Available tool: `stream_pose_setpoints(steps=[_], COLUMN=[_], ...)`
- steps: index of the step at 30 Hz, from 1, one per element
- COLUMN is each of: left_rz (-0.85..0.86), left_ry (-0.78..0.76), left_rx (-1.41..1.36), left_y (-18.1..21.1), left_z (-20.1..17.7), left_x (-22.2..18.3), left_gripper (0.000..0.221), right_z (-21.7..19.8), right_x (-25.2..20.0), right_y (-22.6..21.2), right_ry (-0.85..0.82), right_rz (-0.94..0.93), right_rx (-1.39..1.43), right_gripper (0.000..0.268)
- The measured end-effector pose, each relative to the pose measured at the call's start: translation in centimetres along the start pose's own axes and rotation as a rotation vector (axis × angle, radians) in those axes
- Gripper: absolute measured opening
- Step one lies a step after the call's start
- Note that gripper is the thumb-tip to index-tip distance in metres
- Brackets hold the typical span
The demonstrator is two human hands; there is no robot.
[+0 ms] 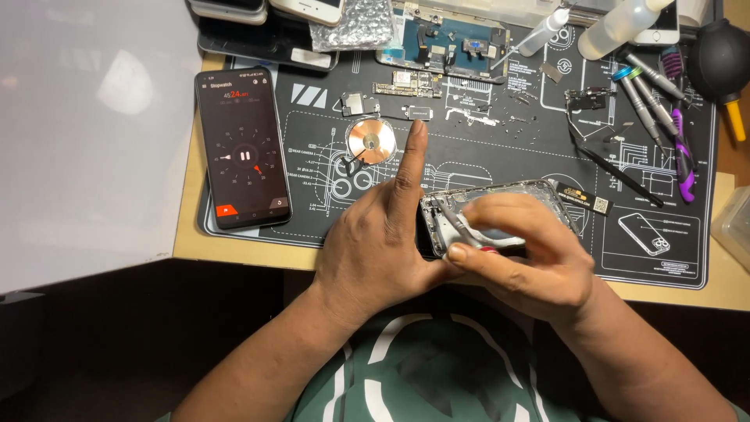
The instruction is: Preparing a smartphone frame for assembly by removing old adhesive and small components using tweezers and a scraper.
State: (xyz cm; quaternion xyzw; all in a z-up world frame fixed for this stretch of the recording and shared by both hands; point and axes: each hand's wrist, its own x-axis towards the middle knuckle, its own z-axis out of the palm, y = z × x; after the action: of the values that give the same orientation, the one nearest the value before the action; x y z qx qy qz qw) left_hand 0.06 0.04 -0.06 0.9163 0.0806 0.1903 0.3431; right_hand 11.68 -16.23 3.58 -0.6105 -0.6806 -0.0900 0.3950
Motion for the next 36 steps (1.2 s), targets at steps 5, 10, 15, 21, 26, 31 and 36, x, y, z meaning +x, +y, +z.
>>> stream_pose_setpoints(steps=[5,10,15,21,26,31,36], left_rz=[-0.024,-0.025,-0.022,-0.073,-0.089,-0.067,-0.061], left_ry=[-0.053,-0.025,-0.043,-0.094,-0.105,-0.082,-0.066], left_rx=[-0.011,-0.009,-0.003,0.032,0.041,0.042,0.038], left_y=[-0.2,0.2,-0.1,0.1,0.2,0.1,0.1], left_z=[0.1,-0.1,0.1,-0.1,-0.3,-0.1,-0.1], left_x=[-0.2,0.0,-0.2,0.1,0.2,0.2,0.2], left_gripper=[0.134,0.138,0.134,0.145,0.143,0.143,0.143], right_z=[-0.1,0.0,-0.1,0.3,0.3,0.4,0.5], right_x=[-0.1,-0.5,-0.8,-1.6,-1.9,-2.0,-1.6], right_y=[0.0,0.8,0.3,0.2,0.2,0.5,0.5], right_ry=[0.013,-0.013,0.010,0.088,0.107,0.088,0.086], right_rz=[0.025,-0.036,0.024,0.041,0.051,0.049,0.029], right_rx=[-0.011,0.036,0.000,-0.081,-0.128,-0.127,-0.124], right_gripper=[0.032,0.027,0.025,0.031,0.032,0.033,0.031])
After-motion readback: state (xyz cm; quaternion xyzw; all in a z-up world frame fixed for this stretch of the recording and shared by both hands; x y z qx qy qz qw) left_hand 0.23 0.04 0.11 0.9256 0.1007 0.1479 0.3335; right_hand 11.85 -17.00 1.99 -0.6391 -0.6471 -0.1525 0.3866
